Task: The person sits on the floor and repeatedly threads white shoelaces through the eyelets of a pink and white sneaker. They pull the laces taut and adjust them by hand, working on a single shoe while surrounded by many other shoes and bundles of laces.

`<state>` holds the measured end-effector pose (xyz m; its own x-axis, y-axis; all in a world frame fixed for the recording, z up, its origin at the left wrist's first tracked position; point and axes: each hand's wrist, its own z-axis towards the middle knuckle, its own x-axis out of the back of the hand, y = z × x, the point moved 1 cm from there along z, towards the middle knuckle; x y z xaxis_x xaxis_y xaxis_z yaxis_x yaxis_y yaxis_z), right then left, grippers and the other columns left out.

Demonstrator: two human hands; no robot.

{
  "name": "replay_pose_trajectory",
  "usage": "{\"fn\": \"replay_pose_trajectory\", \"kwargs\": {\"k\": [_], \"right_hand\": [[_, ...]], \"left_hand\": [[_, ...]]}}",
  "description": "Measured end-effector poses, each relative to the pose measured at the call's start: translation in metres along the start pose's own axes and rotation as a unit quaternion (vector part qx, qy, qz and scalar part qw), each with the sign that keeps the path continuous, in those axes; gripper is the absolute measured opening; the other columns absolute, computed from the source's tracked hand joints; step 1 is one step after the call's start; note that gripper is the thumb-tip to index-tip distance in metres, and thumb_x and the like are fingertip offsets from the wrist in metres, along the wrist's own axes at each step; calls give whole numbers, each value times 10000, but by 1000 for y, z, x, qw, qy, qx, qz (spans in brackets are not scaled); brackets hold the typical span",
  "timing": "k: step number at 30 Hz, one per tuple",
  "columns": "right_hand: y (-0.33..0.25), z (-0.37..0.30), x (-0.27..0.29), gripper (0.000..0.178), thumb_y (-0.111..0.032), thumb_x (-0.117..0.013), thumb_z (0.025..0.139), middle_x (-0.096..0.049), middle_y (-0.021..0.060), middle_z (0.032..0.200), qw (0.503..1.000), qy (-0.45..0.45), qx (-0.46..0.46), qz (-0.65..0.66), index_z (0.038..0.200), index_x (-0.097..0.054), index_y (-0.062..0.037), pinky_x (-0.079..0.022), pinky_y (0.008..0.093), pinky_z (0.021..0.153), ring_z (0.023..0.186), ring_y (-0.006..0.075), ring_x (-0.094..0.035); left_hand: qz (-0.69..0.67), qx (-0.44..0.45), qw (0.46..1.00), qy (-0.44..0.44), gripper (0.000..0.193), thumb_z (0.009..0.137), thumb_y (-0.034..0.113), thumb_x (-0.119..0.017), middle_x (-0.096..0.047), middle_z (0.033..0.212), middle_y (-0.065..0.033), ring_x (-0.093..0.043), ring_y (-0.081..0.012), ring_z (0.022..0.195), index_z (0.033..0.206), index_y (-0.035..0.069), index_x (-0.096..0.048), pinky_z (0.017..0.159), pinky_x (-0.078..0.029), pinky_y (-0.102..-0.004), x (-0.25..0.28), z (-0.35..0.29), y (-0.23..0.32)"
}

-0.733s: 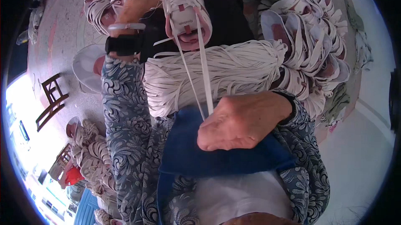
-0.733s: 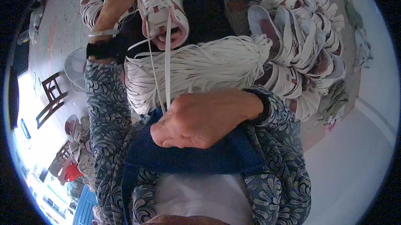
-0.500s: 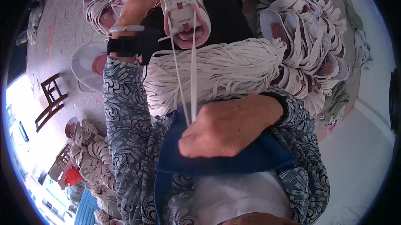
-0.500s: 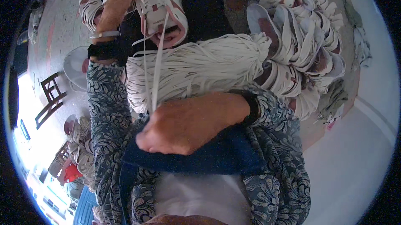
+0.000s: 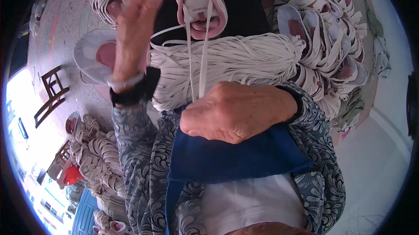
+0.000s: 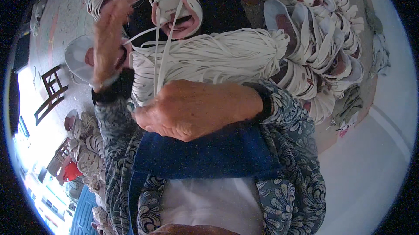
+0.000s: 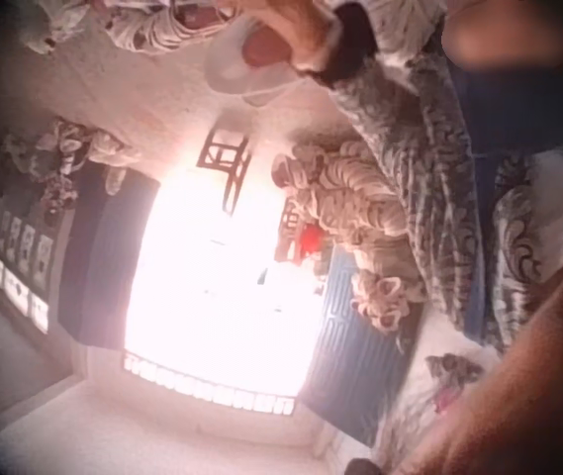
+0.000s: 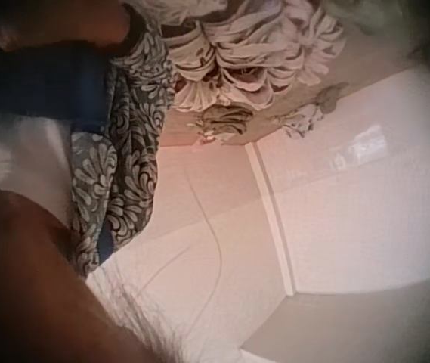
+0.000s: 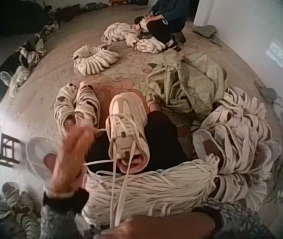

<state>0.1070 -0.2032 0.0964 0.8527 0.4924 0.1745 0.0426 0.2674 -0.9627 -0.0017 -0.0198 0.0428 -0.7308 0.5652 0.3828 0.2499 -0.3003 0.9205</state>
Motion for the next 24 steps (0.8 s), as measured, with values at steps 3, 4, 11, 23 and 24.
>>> {"fn": "replay_pose_trajectory", "kwargs": {"k": [3, 4, 11, 23, 24], "right_hand": [[12, 13, -7, 98, -44, -571, 820, -471, 105, 676, 999, 6, 42, -4, 814, -475, -29, -436, 377, 516, 576, 295, -534], [14, 15, -10, 100, -41, -570, 818, -468, 104, 674, 998, 14, 57, -9, 808, -471, -27, -434, 377, 512, 572, 295, -532], [-17, 6, -4, 146, -84, -604, 818, -590, 62, 780, 973, 107, 42, -202, 964, -594, -91, -416, 286, 461, 543, 189, -544], [-49, -10, 5, 453, -80, -483, 917, -630, 123, 918, 924, 157, 343, -61, 1322, -422, -276, -334, 249, 403, 504, 150, -479], [-47, -9, 4, 414, -82, -483, 920, -628, 118, 898, 931, 172, 314, -73, 1296, -442, -250, -338, 250, 407, 505, 145, -478]], "left_hand": [[-79, 61, 979, -178, 355, 995, 339, -502, -653, 999, -50, -570, -130, 978, 1081, 25, -644, 876, -444, -271, -13, -40, 0], [-102, 128, 964, -211, 375, 998, 347, -496, -647, 983, -46, -564, -147, 981, 1050, 8, -647, 899, -427, -265, -18, -46, 4], [-255, 202, 922, -211, 353, 990, 323, -512, -636, 849, -26, -536, -92, 807, 955, 1, -652, 760, -432, -242, -37, -58, 7], [-233, 203, 927, -212, 320, 999, 302, -497, -500, 628, 23, -479, -57, 587, 911, 19, -618, 541, -376, -207, -46, -81, 14], [-216, 202, 930, -220, 325, 1000, 304, -496, -501, 630, 24, -474, -54, 586, 899, 21, -619, 541, -376, -207, -45, -83, 14]]}}
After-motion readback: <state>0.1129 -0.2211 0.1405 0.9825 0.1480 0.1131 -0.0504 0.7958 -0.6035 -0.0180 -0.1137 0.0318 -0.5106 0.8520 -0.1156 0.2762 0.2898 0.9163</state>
